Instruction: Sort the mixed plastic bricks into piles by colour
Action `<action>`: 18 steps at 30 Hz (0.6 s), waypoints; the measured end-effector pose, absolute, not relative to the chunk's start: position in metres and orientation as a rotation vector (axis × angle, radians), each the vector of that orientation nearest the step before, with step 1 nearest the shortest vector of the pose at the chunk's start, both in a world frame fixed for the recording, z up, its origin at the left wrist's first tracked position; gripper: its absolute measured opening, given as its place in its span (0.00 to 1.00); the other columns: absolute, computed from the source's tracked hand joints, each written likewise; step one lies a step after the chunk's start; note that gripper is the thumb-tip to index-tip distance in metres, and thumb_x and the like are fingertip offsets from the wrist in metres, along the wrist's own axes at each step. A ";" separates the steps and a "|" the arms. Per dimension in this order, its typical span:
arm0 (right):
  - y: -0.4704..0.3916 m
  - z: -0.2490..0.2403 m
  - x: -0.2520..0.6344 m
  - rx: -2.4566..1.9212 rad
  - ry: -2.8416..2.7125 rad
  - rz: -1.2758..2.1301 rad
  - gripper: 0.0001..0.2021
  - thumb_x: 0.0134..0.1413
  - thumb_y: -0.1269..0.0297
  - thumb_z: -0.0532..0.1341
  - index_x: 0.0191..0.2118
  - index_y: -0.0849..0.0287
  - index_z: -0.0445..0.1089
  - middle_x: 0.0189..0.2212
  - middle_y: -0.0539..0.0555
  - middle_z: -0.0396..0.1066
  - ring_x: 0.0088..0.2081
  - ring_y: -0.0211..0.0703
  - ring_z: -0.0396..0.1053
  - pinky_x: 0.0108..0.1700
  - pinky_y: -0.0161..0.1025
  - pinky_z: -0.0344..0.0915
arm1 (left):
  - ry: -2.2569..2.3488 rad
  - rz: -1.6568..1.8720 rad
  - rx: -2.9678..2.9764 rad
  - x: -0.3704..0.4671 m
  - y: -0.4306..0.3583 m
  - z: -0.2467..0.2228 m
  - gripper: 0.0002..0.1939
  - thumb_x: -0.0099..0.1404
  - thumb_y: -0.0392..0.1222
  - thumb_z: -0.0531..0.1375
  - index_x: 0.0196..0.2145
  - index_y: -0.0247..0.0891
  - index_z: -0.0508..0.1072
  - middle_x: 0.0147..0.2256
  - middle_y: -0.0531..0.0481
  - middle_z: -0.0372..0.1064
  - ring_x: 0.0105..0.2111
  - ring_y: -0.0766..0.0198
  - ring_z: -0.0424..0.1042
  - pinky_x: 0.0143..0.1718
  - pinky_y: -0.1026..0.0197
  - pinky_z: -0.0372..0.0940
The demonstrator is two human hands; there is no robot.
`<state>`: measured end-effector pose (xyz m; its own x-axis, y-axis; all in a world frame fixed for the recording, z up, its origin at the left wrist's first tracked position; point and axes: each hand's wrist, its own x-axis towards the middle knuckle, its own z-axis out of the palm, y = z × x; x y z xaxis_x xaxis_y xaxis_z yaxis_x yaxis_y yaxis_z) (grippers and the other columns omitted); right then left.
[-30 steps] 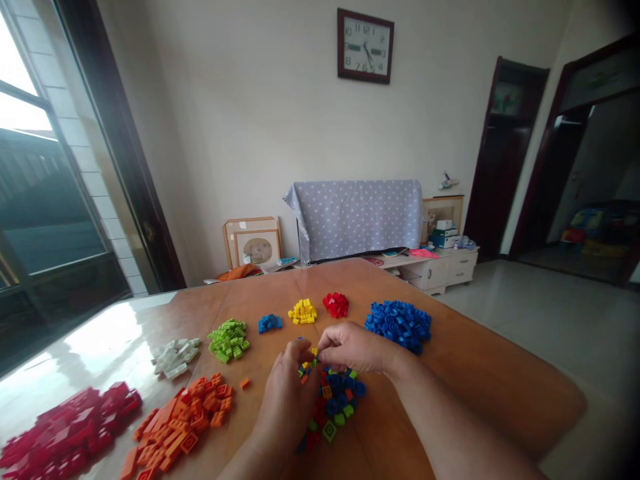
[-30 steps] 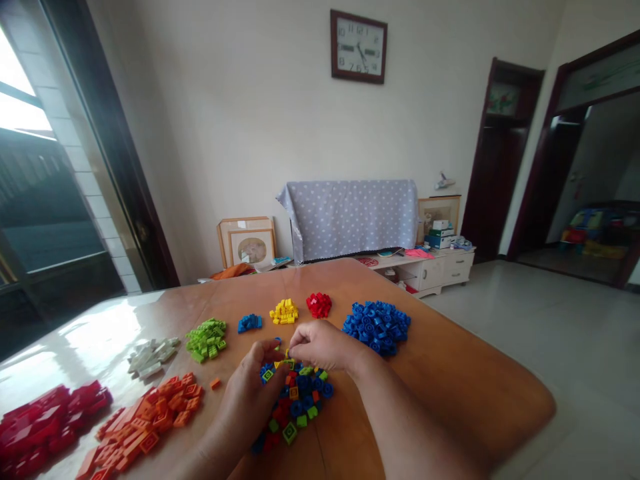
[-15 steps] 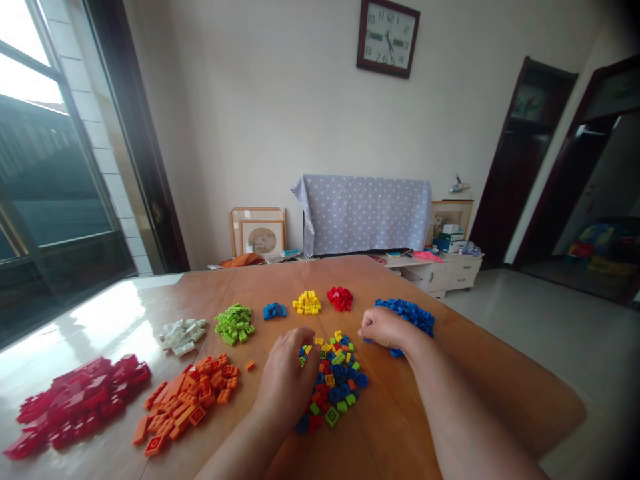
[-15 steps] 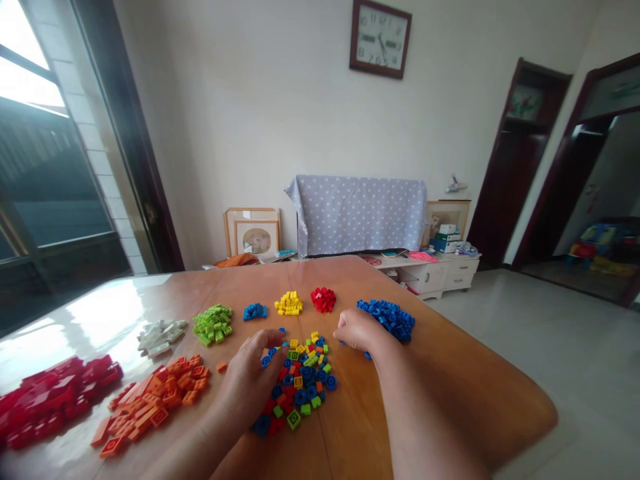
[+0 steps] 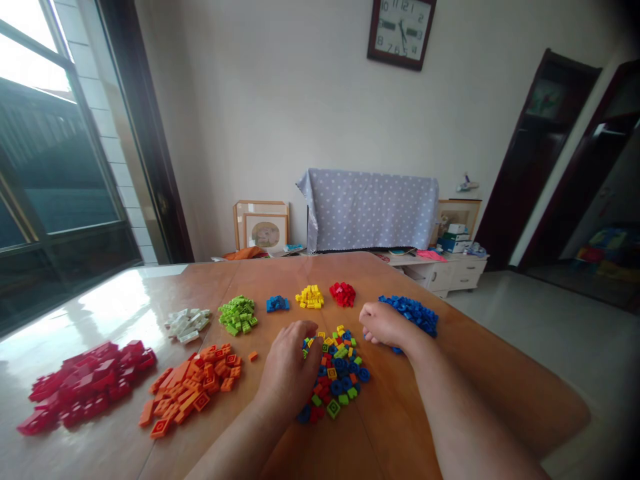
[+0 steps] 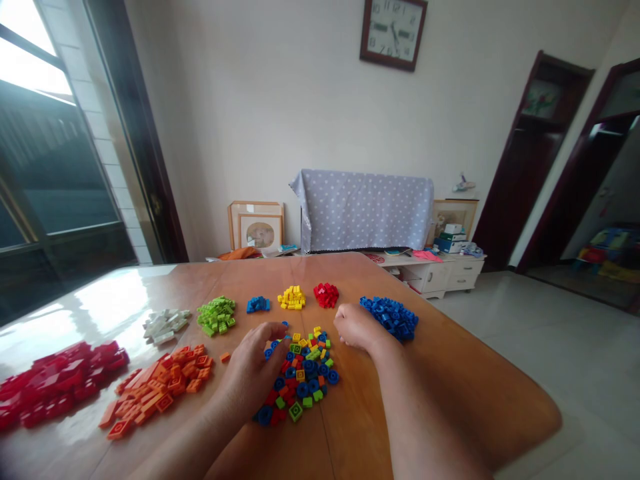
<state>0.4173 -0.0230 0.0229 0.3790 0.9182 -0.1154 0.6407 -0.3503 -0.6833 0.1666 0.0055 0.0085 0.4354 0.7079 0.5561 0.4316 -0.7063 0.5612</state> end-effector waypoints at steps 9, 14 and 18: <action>-0.018 0.021 0.423 -2.055 -1.269 0.641 0.06 0.60 0.65 0.54 0.37 0.58 0.67 0.27 0.53 0.76 0.25 0.37 0.72 0.27 0.29 0.63 | 0.985 1.170 2.362 0.166 0.007 0.009 0.09 0.69 0.45 0.54 0.43 0.42 0.70 0.41 0.48 0.73 0.42 0.57 0.72 0.42 0.55 0.65; -0.016 0.016 0.423 -2.059 -1.319 0.642 0.07 0.58 0.65 0.54 0.38 0.59 0.68 0.27 0.53 0.75 0.24 0.36 0.71 0.27 0.29 0.61 | 1.006 1.199 2.349 0.163 0.011 0.009 0.08 0.70 0.44 0.53 0.42 0.43 0.69 0.40 0.49 0.73 0.41 0.58 0.71 0.43 0.56 0.64; -0.020 0.018 0.420 -2.026 -1.428 0.627 0.08 0.56 0.67 0.55 0.37 0.59 0.71 0.27 0.51 0.75 0.25 0.37 0.71 0.27 0.30 0.59 | 1.029 1.208 2.334 0.161 0.014 0.007 0.07 0.69 0.40 0.53 0.42 0.43 0.69 0.40 0.49 0.73 0.42 0.57 0.72 0.43 0.56 0.64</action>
<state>0.4202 -0.0197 0.0179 0.3176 0.9470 -0.0481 0.6759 -0.2617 -0.6890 0.1614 0.0136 0.0075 0.3838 0.7222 0.5754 0.4532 -0.6902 0.5641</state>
